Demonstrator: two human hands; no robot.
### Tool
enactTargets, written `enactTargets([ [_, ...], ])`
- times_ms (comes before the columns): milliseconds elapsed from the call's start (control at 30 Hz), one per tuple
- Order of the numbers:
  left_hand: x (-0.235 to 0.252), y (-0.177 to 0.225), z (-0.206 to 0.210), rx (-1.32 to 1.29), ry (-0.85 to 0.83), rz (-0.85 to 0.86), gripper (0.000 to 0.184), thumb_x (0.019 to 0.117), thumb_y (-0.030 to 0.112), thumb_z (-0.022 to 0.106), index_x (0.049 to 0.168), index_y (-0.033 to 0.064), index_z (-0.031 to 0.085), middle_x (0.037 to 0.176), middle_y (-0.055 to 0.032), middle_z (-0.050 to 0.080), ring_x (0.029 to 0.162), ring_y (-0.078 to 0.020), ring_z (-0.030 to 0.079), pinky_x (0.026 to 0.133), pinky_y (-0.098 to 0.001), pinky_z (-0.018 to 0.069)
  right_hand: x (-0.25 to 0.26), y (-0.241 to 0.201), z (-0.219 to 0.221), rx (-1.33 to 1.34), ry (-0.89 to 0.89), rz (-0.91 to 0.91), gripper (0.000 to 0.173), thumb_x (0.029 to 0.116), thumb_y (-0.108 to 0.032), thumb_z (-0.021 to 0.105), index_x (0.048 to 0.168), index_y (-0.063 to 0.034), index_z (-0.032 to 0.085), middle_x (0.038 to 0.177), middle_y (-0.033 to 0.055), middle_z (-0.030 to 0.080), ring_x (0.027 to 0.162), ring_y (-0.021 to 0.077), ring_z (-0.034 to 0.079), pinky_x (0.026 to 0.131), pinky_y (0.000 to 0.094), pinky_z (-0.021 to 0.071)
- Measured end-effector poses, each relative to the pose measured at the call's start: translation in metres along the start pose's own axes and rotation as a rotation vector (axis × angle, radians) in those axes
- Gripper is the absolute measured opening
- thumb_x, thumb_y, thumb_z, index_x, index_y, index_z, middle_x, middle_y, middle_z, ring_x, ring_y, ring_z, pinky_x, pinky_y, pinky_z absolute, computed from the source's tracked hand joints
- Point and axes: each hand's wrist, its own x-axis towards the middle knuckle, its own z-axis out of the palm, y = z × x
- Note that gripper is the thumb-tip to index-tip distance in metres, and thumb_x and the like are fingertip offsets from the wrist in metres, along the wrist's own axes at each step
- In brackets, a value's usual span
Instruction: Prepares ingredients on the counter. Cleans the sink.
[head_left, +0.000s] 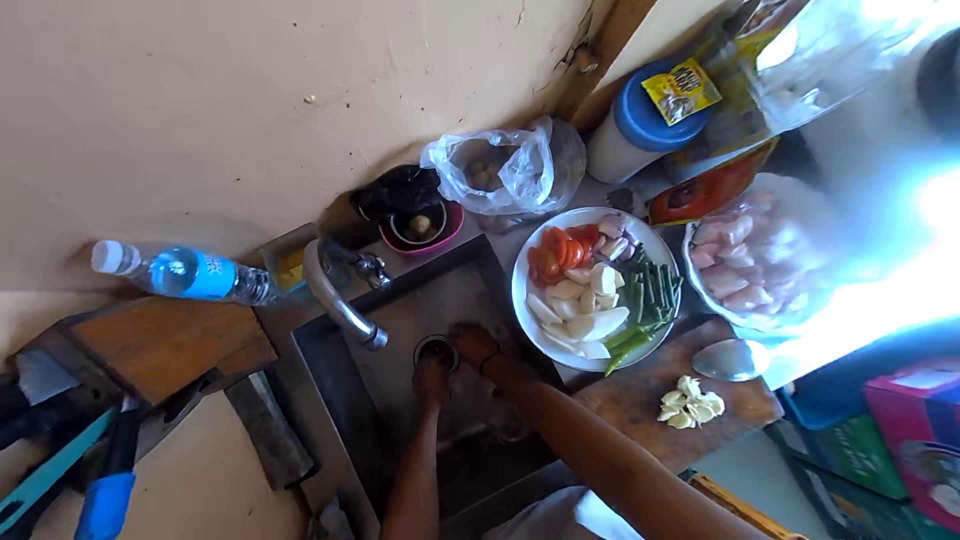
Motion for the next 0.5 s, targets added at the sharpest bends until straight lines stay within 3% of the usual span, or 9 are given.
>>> enactTargets([
  [133,0.001,-0.002,0.008,0.102,0.03,0.033,0.03,0.1001,0.021,0.06,0.126,0.0086,0.069,0.13,-0.0186,0.065,0.121,-0.0367,0.063,0.099,-0.0549,0.0524,0.012,0.013,-0.024,0.152,0.312,0.26,0.041,0.1103,-0.013,0.038,0.145,0.0015,0.054,0.16,0.0214,0.041,0.152,0.0345,0.034,0.126,0.0469,0.0265],
  [200,0.003,-0.001,0.011,0.135,0.061,0.06,0.028,0.0989,0.02,0.061,0.122,0.0085,0.071,0.124,-0.0174,0.068,0.115,-0.0366,0.066,0.094,-0.0565,0.0543,0.014,0.01,-0.032,0.207,0.328,0.342,0.043,0.1094,-0.01,0.038,0.149,0.0014,0.049,0.164,0.02,0.036,0.155,0.0322,0.03,0.127,0.0456,0.0251],
  [267,-0.001,-0.002,0.009,0.109,0.045,0.053,0.029,0.0997,0.02,0.059,0.124,0.0085,0.07,0.126,-0.0169,0.068,0.118,-0.036,0.065,0.097,-0.0557,0.0533,0.011,0.007,-0.021,0.196,0.321,0.397,0.044,0.1073,-0.005,0.039,0.15,0.0008,0.049,0.165,0.0184,0.034,0.155,0.0309,0.03,0.127,0.0444,0.026],
  [367,-0.02,-0.007,0.001,-0.129,0.167,-0.02,0.029,0.1014,0.019,0.058,0.124,0.0033,0.068,0.125,-0.0191,0.068,0.119,-0.0342,0.064,0.104,-0.0526,0.0505,-0.005,0.003,-0.002,0.166,0.315,0.505,0.045,0.104,-0.001,0.042,0.149,0.0047,0.048,0.161,0.0237,0.038,0.152,0.0353,0.035,0.125,0.0462,0.0297],
  [500,-0.049,-0.017,0.022,-0.44,0.267,-0.197,0.028,0.0974,0.013,0.065,0.118,-0.0052,0.068,0.113,-0.0238,0.069,0.108,-0.0356,0.067,0.098,-0.0526,0.052,-0.019,-0.004,0.017,0.302,0.391,0.7,0.045,0.1092,-0.011,0.037,0.151,0.0056,0.045,0.157,0.0238,0.044,0.147,0.036,0.042,0.121,0.0478,0.0338],
])
